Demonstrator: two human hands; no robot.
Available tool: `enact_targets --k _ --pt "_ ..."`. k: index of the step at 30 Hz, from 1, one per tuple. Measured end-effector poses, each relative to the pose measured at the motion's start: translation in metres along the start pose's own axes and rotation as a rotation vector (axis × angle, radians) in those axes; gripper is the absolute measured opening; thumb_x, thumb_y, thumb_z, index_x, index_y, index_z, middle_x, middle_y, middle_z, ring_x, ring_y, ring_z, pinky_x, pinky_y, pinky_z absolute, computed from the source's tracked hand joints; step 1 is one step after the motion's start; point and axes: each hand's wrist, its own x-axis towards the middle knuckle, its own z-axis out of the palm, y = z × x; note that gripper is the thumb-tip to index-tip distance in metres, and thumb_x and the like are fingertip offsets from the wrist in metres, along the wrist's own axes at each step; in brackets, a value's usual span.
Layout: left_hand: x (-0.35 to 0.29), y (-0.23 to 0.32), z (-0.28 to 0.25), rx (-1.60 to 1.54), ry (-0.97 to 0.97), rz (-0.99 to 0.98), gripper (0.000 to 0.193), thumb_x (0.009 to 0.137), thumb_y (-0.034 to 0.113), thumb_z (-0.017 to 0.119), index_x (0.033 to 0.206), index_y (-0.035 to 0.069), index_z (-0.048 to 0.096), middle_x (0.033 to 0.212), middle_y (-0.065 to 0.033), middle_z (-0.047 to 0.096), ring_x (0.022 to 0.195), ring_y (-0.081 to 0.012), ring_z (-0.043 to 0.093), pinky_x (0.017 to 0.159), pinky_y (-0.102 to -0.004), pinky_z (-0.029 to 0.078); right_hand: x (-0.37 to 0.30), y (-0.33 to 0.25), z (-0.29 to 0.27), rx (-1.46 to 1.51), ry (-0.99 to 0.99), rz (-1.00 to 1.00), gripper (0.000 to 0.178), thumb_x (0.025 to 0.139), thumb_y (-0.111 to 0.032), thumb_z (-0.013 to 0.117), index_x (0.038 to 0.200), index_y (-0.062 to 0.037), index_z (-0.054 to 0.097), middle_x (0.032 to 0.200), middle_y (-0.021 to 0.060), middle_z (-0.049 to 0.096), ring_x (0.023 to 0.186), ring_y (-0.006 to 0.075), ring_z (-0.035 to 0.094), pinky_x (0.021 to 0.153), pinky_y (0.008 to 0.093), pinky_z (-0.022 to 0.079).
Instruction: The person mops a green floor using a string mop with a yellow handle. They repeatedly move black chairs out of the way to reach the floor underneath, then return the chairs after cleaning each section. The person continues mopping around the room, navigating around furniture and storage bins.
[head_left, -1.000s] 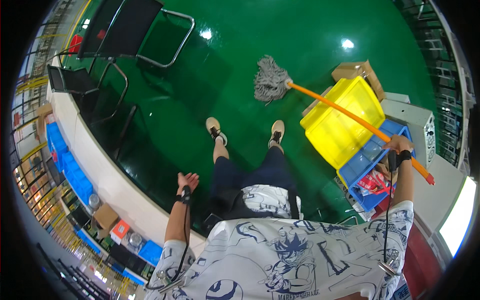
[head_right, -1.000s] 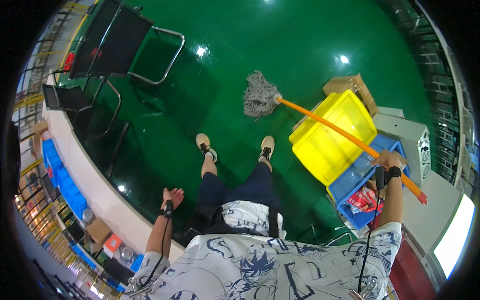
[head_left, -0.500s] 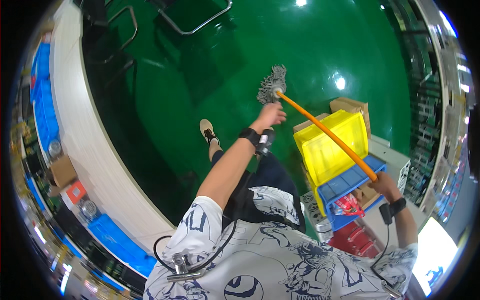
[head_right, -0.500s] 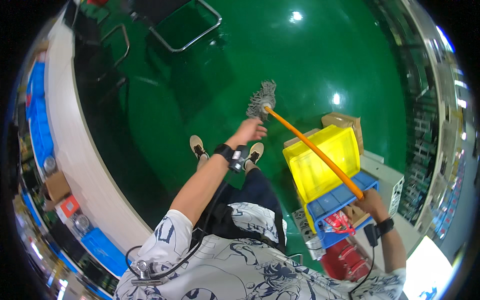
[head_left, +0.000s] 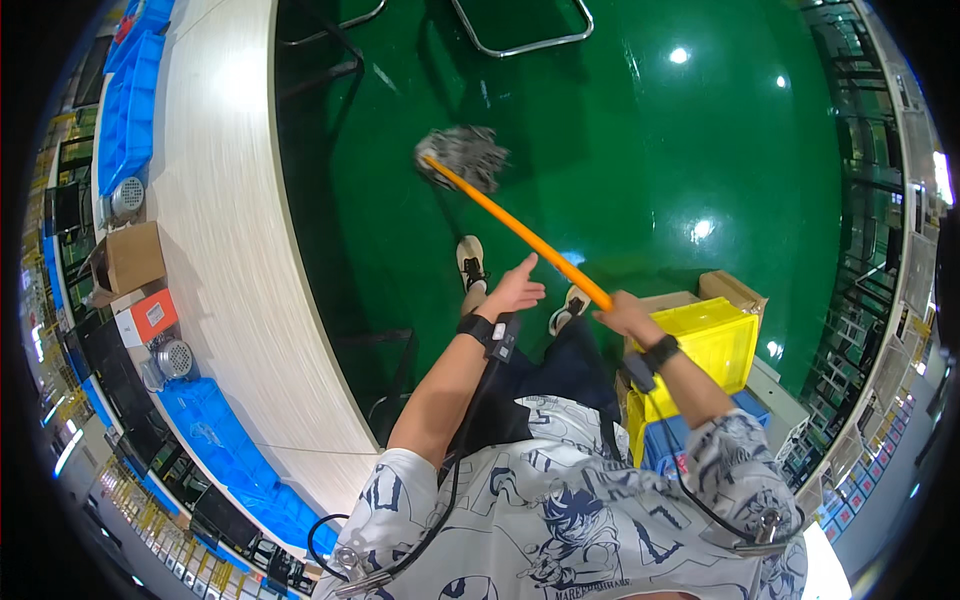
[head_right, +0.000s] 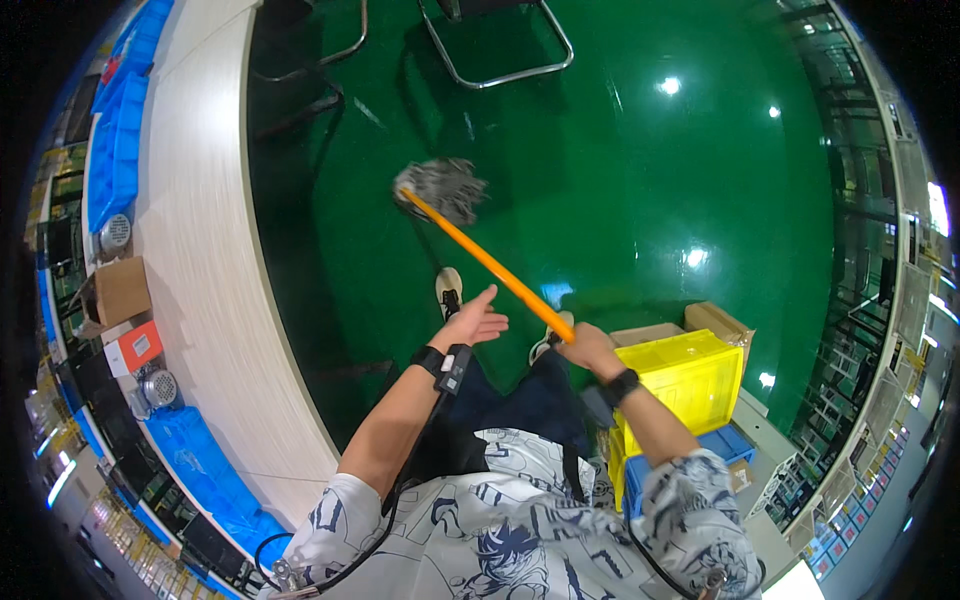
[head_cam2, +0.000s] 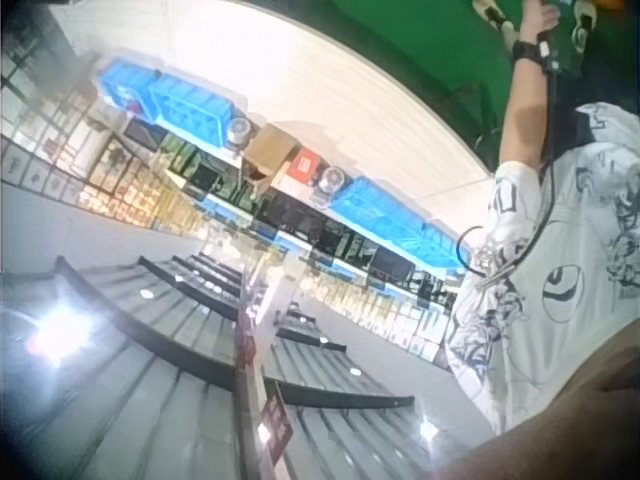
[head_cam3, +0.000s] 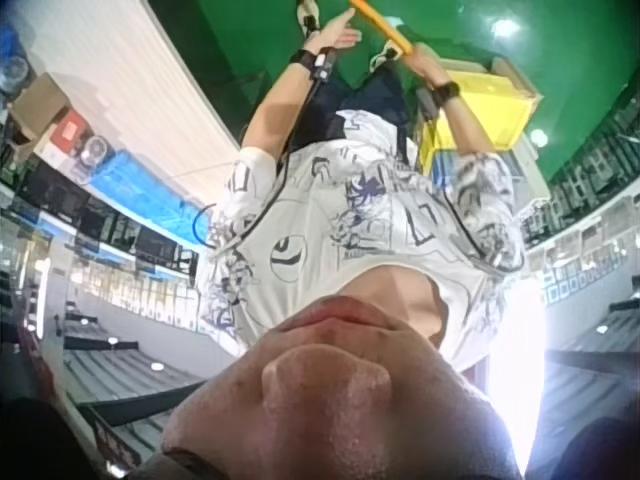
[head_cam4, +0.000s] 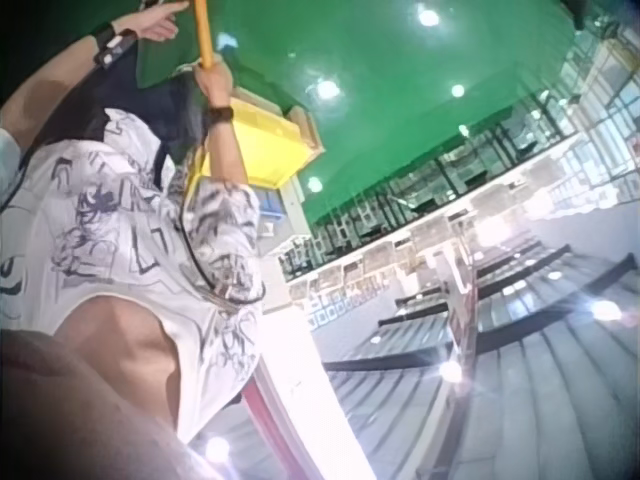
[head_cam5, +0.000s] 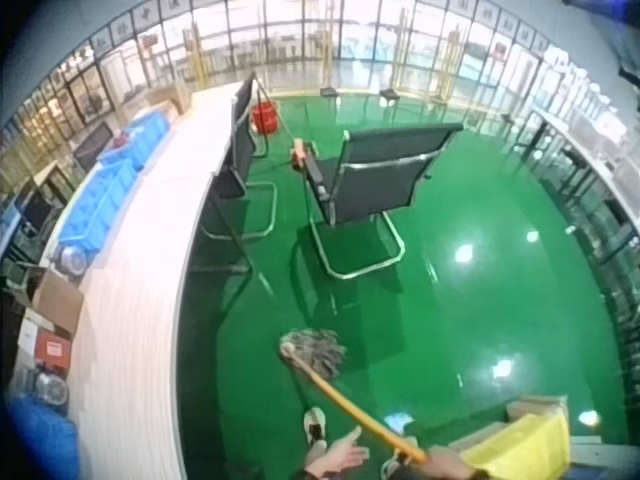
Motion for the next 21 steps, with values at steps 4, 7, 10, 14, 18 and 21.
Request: enact_targets --k 4,7,10,14,18,21 --pt "0.031 -0.003 -0.007 -0.065 0.165 -0.029 0.087 0.078 0.068 0.06 0.142 0.017 0.033 0.131 -0.0193 0.047 0.115 -0.0308 0.053 0.1 -0.0435 0.039 0.03 -0.055 0.027 0.191 -0.215 -0.006 0.055 0.074 -0.046 0.072 0.099 0.0015 0.064 0.089 0.0207 0.068 0.09 0.0363 0.065 0.075 0.0421 0.052" --pt "0.068 -0.001 0.018 -0.276 0.194 0.0 0.062 0.08 0.059 0.065 0.117 0.013 0.046 0.107 -0.0097 0.054 0.099 -0.0255 0.057 0.091 -0.0414 0.045 0.014 -0.055 -0.006 0.156 -0.065 -0.221 0.055 0.072 -0.032 0.075 0.112 0.002 0.057 0.096 0.022 0.064 0.086 0.033 0.065 0.073 0.0421 0.051" --pt "0.12 0.02 0.067 -0.924 0.137 0.127 0.038 0.089 0.041 0.064 0.097 0.007 0.051 0.091 -0.0056 0.056 0.082 -0.0211 0.059 0.074 -0.0366 0.049 -0.026 -0.007 -0.07 -0.116 0.151 -0.282 0.079 0.07 -0.031 0.079 0.134 -0.0068 0.04 0.099 0.0189 0.062 0.09 0.0367 0.064 0.075 0.0457 0.052" --pt "0.185 0.066 0.127 -0.996 0.269 0.483 0.02 0.095 0.023 0.057 0.087 0.009 0.044 0.066 -0.0025 0.046 0.055 -0.0144 0.048 0.052 -0.0311 0.045 -0.067 0.104 -0.185 -0.337 0.214 -0.076 0.054 0.073 -0.027 0.075 0.118 -0.0058 0.055 0.09 0.0147 0.064 0.081 0.0337 0.063 0.069 0.0444 0.049" --pt "0.21 0.097 0.156 -0.917 0.397 0.322 0.021 0.095 0.02 0.051 0.079 0.008 0.043 0.061 -0.0035 0.042 0.052 -0.0189 0.044 0.058 -0.0347 0.046 -0.086 0.14 -0.248 -0.465 -0.011 0.023 0.018 0.082 -0.019 0.065 0.079 -0.0035 0.058 0.07 0.0138 0.061 0.07 0.0311 0.061 0.06 0.0423 0.045" --pt "0.205 0.112 0.152 -0.811 0.45 0.34 0.02 0.092 0.018 0.051 0.077 0.007 0.044 0.058 -0.0055 0.043 0.052 -0.0207 0.047 0.054 -0.0362 0.046 -0.075 0.099 -0.249 -0.406 0.583 -0.349 0.033 0.079 -0.03 0.07 0.086 -0.0019 0.054 0.084 0.0166 0.06 0.082 0.0328 0.059 0.068 0.0412 0.045"
